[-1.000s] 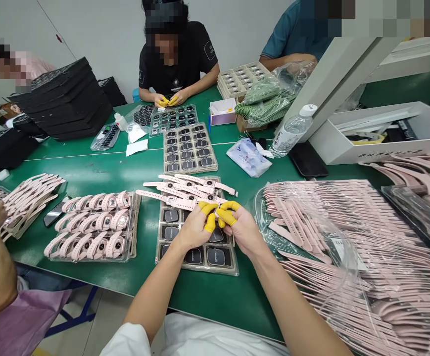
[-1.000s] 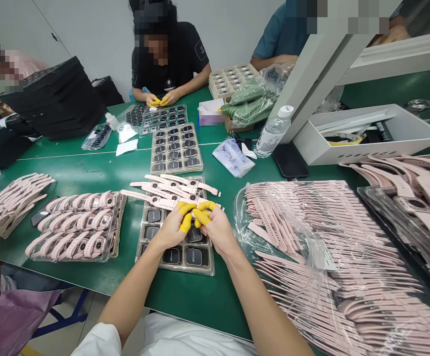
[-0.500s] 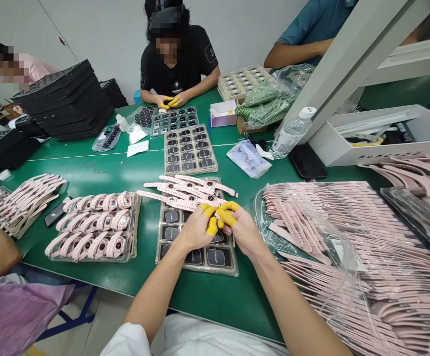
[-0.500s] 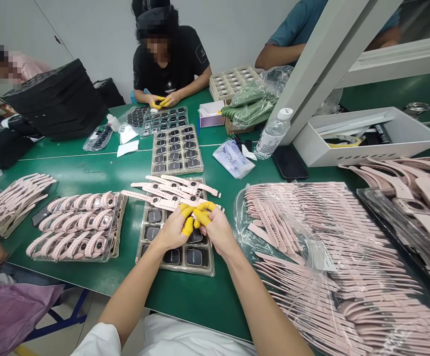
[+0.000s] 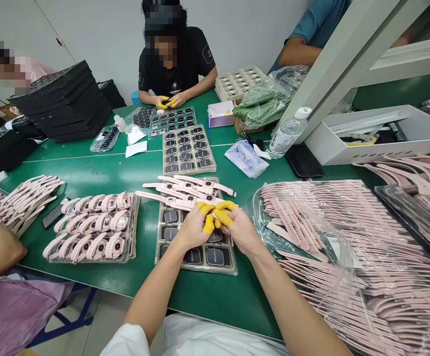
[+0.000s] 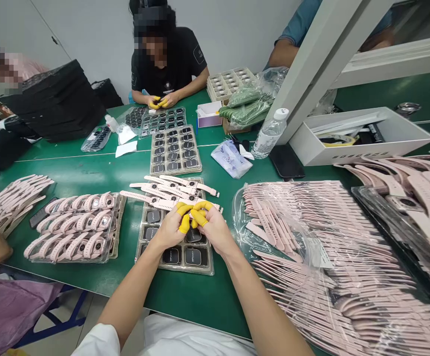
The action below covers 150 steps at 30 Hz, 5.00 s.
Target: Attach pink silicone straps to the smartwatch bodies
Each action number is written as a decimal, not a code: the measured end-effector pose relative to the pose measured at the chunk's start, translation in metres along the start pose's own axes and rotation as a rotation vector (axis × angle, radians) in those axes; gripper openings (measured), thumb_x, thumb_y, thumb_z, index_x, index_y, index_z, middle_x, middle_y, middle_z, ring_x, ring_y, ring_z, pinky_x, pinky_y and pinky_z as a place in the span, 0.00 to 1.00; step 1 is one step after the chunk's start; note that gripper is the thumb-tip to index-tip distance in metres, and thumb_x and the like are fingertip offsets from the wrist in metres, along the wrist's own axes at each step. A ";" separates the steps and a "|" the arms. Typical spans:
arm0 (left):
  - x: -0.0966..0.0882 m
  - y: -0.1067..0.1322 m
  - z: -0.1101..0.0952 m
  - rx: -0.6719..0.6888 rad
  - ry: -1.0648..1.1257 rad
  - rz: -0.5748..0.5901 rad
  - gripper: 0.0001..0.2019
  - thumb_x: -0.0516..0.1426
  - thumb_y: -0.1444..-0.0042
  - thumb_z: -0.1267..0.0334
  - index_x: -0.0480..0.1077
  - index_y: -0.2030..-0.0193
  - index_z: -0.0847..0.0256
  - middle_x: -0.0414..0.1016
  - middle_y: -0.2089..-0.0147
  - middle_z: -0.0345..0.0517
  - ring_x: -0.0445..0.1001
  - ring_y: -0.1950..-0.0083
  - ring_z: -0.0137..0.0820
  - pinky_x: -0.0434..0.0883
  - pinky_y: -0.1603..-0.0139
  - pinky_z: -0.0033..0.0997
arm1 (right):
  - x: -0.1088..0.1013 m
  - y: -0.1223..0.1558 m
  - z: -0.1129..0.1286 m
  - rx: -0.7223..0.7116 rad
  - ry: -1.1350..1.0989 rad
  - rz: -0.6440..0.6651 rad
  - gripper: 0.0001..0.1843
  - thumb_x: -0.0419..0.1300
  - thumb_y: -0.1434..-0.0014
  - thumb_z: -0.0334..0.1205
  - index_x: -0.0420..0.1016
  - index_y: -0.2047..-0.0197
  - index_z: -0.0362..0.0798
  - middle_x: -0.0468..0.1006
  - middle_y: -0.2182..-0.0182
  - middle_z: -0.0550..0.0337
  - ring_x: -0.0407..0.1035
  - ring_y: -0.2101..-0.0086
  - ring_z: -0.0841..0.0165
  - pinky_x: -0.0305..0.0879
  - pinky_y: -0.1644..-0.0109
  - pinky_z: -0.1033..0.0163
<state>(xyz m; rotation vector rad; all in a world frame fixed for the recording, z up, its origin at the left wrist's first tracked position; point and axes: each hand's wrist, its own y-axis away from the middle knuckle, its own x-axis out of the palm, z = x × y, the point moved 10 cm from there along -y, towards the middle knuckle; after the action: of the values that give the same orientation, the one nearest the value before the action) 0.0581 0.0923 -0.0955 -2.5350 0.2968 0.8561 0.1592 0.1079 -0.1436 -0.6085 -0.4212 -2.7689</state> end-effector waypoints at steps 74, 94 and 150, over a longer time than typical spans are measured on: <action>-0.100 0.037 0.081 -0.433 0.810 -1.066 0.32 0.74 0.55 0.44 0.61 0.58 0.58 0.81 0.60 0.43 0.73 0.75 0.22 0.68 0.80 0.18 | 0.027 0.025 -0.034 0.432 -0.015 0.354 0.22 0.64 0.41 0.59 0.73 0.64 0.46 0.65 0.80 0.67 0.39 0.83 0.80 0.31 0.81 0.72; -0.011 0.000 0.013 -0.012 0.174 -0.120 0.26 0.52 0.41 0.76 0.74 0.38 0.56 0.77 0.39 0.52 0.75 0.37 0.40 0.74 0.34 0.49 | 0.021 0.011 -0.016 0.173 0.020 0.168 0.21 0.72 0.45 0.55 0.69 0.67 0.49 0.67 0.82 0.68 0.53 0.82 0.75 0.52 0.79 0.68; -0.003 0.000 -0.007 0.056 -0.136 0.105 0.19 0.48 0.28 0.62 0.68 0.35 0.61 0.73 0.43 0.58 0.74 0.44 0.43 0.76 0.40 0.48 | 0.008 0.010 -0.017 0.197 -0.025 -0.026 0.27 0.75 0.56 0.60 0.70 0.71 0.48 0.63 0.81 0.69 0.49 0.81 0.78 0.46 0.81 0.69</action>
<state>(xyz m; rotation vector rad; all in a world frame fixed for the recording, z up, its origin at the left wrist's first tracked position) 0.0592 0.0890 -0.0889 -2.4132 0.4074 1.0402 0.1492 0.0913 -0.1526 -0.5938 -0.7018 -2.7020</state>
